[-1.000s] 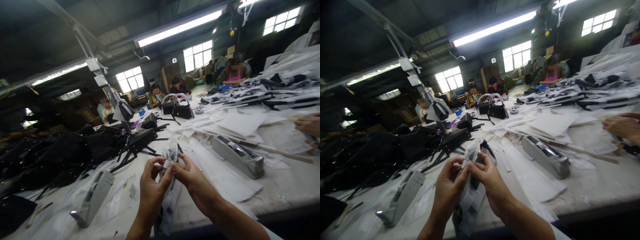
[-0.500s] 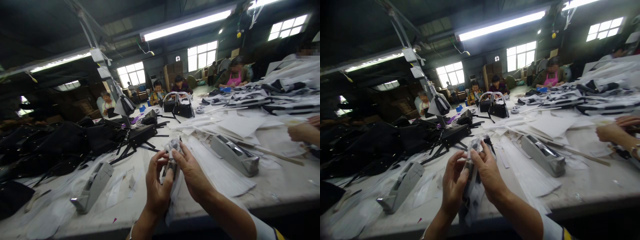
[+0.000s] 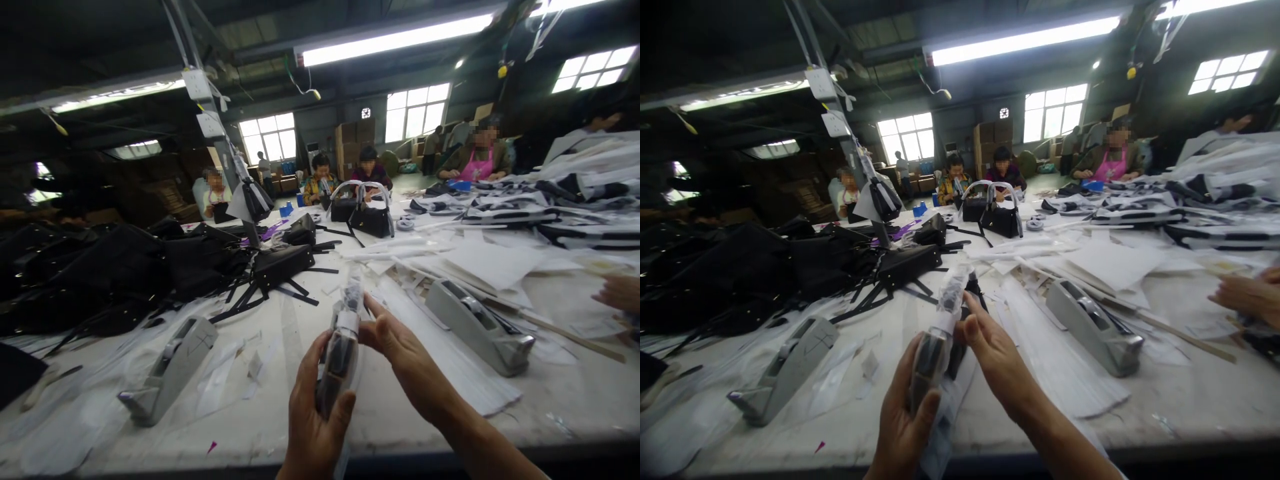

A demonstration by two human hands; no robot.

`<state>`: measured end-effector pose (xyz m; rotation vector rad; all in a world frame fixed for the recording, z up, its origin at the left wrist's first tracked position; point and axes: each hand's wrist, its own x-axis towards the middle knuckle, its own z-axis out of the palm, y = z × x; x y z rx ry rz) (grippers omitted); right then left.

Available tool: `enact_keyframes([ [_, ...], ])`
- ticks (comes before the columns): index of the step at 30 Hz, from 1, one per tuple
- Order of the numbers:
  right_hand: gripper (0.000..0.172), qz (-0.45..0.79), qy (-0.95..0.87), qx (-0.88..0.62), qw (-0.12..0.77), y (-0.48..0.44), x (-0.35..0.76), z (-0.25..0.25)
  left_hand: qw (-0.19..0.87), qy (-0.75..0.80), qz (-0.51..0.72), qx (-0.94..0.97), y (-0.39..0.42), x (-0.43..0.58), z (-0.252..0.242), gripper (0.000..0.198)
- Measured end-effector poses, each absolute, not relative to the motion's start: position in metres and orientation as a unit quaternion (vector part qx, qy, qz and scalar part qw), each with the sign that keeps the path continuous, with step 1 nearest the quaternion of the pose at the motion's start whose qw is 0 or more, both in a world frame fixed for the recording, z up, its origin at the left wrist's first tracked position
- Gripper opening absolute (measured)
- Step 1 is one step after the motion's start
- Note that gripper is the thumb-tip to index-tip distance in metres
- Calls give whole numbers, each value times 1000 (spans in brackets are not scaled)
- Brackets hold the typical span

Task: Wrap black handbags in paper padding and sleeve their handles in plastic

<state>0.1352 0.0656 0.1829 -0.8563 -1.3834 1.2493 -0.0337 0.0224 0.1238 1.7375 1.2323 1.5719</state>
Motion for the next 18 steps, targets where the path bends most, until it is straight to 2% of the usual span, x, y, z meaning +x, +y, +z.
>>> enact_keyframes([
  [2, 63, 407, -621, -432, 512, 69, 150, 172, 258, 477, 547, 638, 21, -41, 118, 68],
  [4, 55, 340, -629, -484, 504, 71, 161, 159, 282, 490, 524, 637, 21, -49, 118, 72],
  [8, 47, 389, -615, -523, 444, 71, 171, 127, 423, 432, 471, 642, 26, -60, 128, 58],
  [11, 47, 428, -630, -514, 394, 67, 173, 103, 503, 408, 485, 588, 31, -61, 129, 51],
  [16, 53, 454, -622, -526, 361, 64, 183, 66, 437, 491, 549, 516, 31, -71, 101, 47],
  [18, 61, 480, -606, -521, 362, 64, 184, 54, 443, 507, 548, 496, 25, -76, 88, 50],
])
